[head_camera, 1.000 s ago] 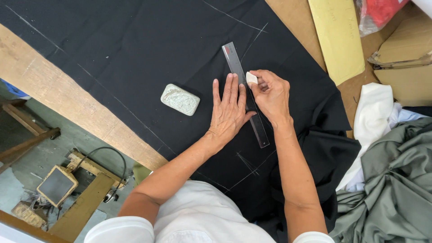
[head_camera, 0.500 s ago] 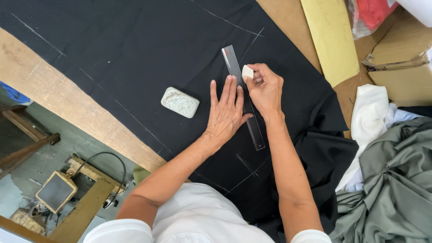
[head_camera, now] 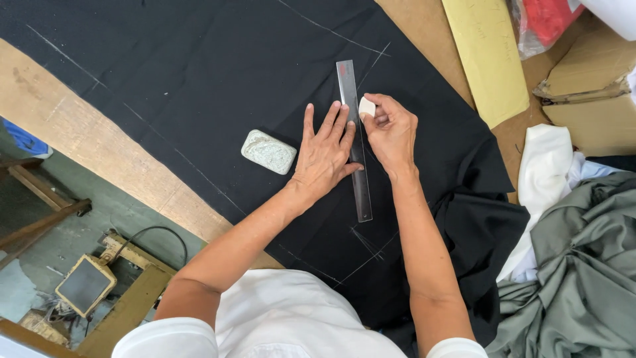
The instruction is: The person uses a ruler and chalk to mark lines on a piece of black fabric laid out on a table. They then use scissors to cut the fabric along the marked lines.
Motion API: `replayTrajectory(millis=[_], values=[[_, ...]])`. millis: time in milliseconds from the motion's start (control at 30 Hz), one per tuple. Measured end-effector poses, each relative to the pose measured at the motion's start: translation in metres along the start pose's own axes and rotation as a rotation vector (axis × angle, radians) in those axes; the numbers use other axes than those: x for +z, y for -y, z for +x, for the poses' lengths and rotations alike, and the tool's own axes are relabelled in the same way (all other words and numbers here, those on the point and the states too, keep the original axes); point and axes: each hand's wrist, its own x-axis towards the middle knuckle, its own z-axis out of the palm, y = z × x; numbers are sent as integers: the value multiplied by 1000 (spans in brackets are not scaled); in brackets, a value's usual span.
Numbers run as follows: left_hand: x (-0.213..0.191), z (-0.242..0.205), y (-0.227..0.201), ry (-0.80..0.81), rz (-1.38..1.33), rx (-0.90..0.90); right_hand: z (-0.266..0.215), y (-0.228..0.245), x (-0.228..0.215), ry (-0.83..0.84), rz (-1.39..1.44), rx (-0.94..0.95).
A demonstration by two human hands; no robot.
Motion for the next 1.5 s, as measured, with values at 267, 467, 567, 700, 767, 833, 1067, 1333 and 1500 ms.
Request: replayTrajectory(millis=[267, 467, 567, 700, 767, 833, 1067, 1333, 1500], values=[[-2, 1, 3, 0, -21, 15, -1, -4, 3, -21, 1, -6], [-6, 2, 11, -3, -30, 28, -1, -2, 4, -34, -4, -8], [-7, 3, 11, 8, -22, 32, -3, -1, 5, -49, -3, -5], [-6, 4, 14, 17, -32, 36, -4, -6, 11, -65, -12, -8], [-6, 4, 15, 20, -48, 41, -5, -11, 16, -141, -33, -50], [-4, 3, 15, 17, -47, 51, -3, -15, 21, -165, -16, -52], [-13, 9, 19, 46, -18, 68, 0, -20, 23, -194, 75, -33], [-25, 22, 42, 113, -35, 126, -3, -7, 25, -212, 25, 76], [-28, 30, 55, 156, -34, 181, 0, 3, 26, -230, -13, 133]])
